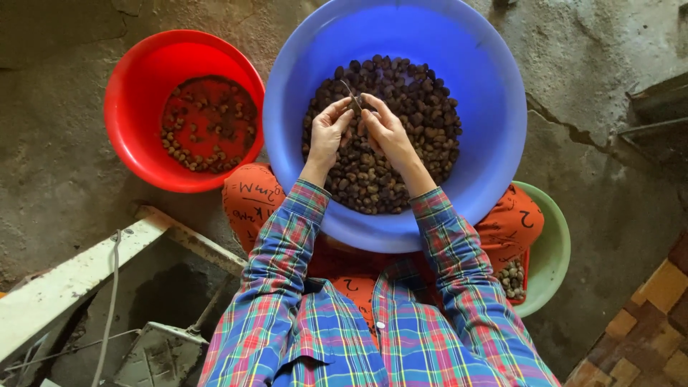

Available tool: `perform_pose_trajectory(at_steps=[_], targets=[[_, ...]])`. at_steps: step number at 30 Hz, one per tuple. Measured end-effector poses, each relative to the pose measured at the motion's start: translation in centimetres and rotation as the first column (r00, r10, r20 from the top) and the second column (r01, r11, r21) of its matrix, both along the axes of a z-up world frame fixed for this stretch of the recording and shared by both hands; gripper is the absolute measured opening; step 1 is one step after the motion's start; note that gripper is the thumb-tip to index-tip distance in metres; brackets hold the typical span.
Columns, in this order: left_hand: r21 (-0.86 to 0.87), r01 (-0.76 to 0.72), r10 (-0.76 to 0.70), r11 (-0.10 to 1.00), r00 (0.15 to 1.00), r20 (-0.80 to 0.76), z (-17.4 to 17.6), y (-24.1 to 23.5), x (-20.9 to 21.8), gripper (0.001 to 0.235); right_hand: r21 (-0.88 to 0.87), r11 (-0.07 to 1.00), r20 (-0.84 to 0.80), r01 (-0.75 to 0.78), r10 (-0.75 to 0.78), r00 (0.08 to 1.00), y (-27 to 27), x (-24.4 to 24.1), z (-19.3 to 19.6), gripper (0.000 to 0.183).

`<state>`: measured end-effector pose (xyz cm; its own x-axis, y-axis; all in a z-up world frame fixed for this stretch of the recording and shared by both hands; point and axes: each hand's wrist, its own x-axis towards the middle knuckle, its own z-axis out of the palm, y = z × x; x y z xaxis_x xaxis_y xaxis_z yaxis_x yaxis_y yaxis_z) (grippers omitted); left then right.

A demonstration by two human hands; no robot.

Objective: The person sits cross-legged on a low stool and uses a small knife to peel the outer skin off brown nuts held in a blue basin on their lap. They pick up each nut, scrape the skin with the knife, and place the peeled nut into a red basin to the left.

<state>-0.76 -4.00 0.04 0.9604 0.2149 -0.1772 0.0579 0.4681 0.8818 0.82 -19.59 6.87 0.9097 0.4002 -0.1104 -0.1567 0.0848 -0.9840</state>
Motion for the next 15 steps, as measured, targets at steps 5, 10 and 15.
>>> perform_pose_trajectory(at_steps=[5, 10, 15], targets=[[0.11, -0.017, 0.013, 0.994, 0.999, 0.041, -1.4, 0.2, 0.4, 0.023, -0.024, 1.0, 0.009, -0.011, 0.011, 1.0, -0.2, 0.2, -0.5, 0.041], [0.096, 0.047, -0.051, 0.994, 0.998, 0.036, 1.4, 0.4, -0.3, 0.022, -0.016, 0.995, -0.006, 0.103, -0.103, 0.995, -0.8, 0.6, -0.2, 0.036], [-0.251, 0.102, -0.11, 0.962, 0.994, -0.018, 0.8, 0.8, 0.2, 0.025, 0.121, 0.992, -0.04, -0.019, 0.024, 0.999, -1.1, 0.5, -0.3, 0.037]])
